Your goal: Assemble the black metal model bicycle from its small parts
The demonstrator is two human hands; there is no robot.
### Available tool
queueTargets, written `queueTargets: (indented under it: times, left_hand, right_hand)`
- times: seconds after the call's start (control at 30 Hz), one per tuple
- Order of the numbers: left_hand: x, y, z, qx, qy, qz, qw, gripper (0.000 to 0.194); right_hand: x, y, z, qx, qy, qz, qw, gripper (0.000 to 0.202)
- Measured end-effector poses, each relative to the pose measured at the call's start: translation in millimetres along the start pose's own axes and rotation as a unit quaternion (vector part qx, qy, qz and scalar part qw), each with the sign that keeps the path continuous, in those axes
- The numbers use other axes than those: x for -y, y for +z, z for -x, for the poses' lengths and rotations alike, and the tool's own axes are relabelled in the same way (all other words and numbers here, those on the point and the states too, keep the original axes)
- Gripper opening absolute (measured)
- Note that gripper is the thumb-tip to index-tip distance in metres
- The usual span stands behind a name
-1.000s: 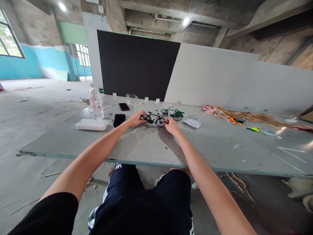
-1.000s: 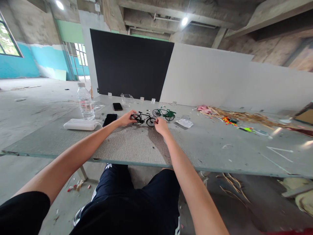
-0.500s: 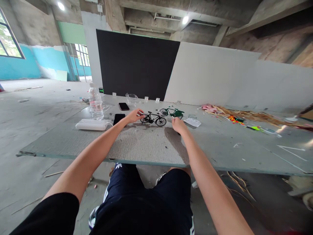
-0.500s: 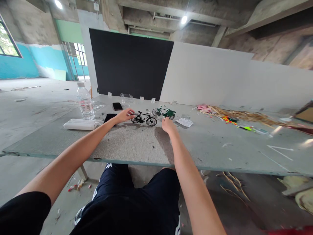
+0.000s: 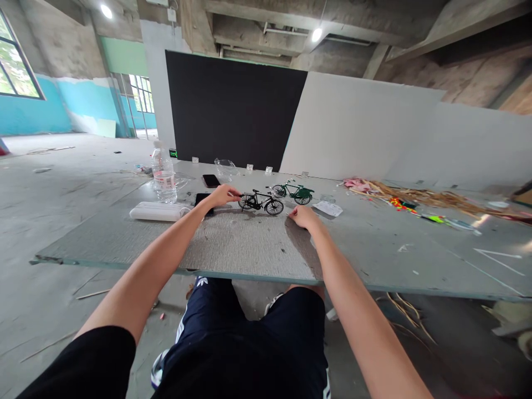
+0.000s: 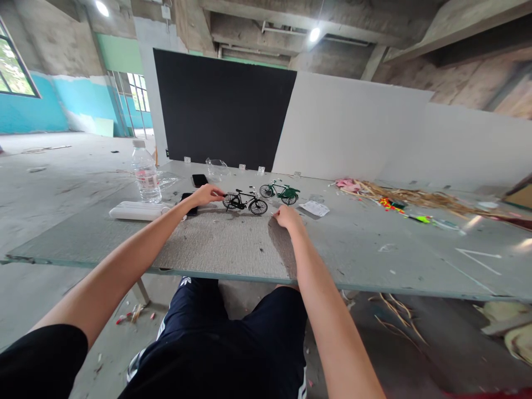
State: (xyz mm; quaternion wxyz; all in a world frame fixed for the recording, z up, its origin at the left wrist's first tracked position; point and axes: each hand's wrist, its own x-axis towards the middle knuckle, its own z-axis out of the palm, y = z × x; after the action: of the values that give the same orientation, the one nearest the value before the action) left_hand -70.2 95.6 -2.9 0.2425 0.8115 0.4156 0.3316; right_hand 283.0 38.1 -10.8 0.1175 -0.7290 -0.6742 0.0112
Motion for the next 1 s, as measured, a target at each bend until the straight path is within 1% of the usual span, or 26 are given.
queueTargets:
  times: [0.17,0.33,0.5,0.57,0.73,0.8,0.9,1.0]
  left_hand:
    - [1,2.4,-1,-0.022,0.0,-0.022,1.0,0.025]
    - [1,2.6,-1,-0.03,0.001,-0.026,0.999,0.024]
    - [1,-0.4,-1,-0.035,-0.013,-0.002,0.999,0.026]
    - [0,-2.4,0,-0.035,-0.018,0.002,0.999,0.025]
    - [-3,-7.0,2,-0.021,-0.019,-0.004,1.0,0.023]
    - [-4,-7.7,2,-0.011,-0.015,0.0,1.0,0.027]
    - [-4,-6.4,2,-0.006,-0.001,0.026,1.0,0.04]
    - [-4,-1.8,0,-0.012,0.038,0.022,0.999,0.049]
  right_hand:
    - [1,0,2,0.005,0.0,0.004,1.0,0.016]
    - [3,-2,3,0.004,-0.002,0.009,1.0,0.015]
    - [8,-8,6,0.049,0.016,0.02,0.998,0.021]
    - [10,-10,7,0.058,0.017,0.027,0.998,0.022]
    - [11,-10,9,0.053,0.016,0.035,0.998,0.024]
    - [11,-9,9,0.051,0.017,0.035,0.998,0.025]
    - [10,-8,8,0.041,0.014,0.037,0.998,0.025]
    - [9,-7,8,0.038,0.011,0.036,0.999,0.025]
